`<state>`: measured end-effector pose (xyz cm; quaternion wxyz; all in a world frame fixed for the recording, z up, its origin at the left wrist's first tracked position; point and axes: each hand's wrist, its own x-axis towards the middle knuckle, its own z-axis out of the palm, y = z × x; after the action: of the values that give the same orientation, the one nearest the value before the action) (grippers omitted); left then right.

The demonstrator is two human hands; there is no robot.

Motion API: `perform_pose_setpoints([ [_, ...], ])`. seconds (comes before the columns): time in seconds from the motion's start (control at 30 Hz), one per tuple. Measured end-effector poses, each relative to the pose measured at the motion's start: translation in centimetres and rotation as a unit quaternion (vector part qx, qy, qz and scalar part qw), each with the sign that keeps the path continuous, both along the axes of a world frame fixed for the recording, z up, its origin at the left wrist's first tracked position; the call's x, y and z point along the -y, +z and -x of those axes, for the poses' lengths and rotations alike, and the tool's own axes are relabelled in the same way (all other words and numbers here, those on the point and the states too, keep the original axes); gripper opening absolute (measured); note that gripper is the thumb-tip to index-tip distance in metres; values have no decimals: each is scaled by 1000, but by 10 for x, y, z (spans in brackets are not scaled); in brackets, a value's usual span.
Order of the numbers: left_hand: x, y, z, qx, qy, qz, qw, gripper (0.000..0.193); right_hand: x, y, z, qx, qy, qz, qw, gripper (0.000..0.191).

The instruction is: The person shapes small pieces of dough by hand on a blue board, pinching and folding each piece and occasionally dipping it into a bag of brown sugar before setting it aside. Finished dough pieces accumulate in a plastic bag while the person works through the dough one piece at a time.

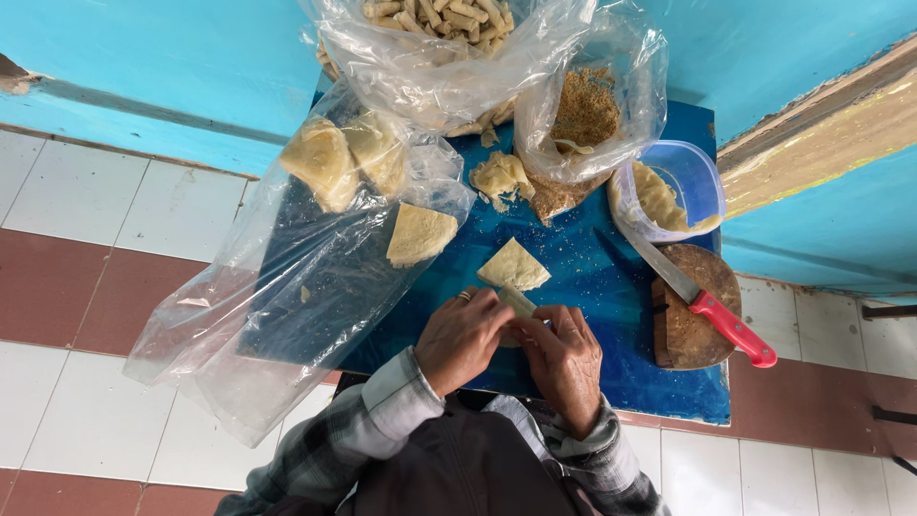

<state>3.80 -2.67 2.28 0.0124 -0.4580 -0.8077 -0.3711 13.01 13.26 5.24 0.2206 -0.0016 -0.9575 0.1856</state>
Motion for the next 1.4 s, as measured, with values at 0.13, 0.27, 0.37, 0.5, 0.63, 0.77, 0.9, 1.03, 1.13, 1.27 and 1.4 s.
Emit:
perform_pose_setpoints([
  [0.13,0,-2,1,-48,-2,15,999,17,0,-1,1,5,-9,-7,1000,18],
  [0.27,-4,-3,6,-42,5,61,997,13,0,4,0,-5,-9,-36,999,23],
  [0.37,-5,-4,6,-30,11,38,999,17,-3,6,1,-5,1,-40,999,17],
  [0.5,-5,-9,4,-54,8,-10,998,23,-5,6,4,-3,-17,-52,999,20],
  [0.63,-5,-12,5,-47,21,-1,999,24,-3,2,1,-30,-3,-53,998,24],
  [0.77,-6,-8,5,-45,51,-12,998,31,-4,-1,2,-25,-10,-93,995,31],
  [0.9,-7,0,4,-38,67,2,997,27,-7,4,8,9,-10,-74,997,33],
  [1.03,-9,3,5,3,79,-23,997,17,-7,13,12,-4,13,-26,1000,38],
  [1.13,-10,0,4,32,84,-127,988,11,-3,18,14,-6,22,-25,999,39],
  [1.27,-10,-4,6,78,76,-210,972,11,4,28,18,-42,30,-55,997,23],
  [1.4,-7,-6,9,233,93,-238,938,19,-2,51,30,-96,74,-66,990,19],
])
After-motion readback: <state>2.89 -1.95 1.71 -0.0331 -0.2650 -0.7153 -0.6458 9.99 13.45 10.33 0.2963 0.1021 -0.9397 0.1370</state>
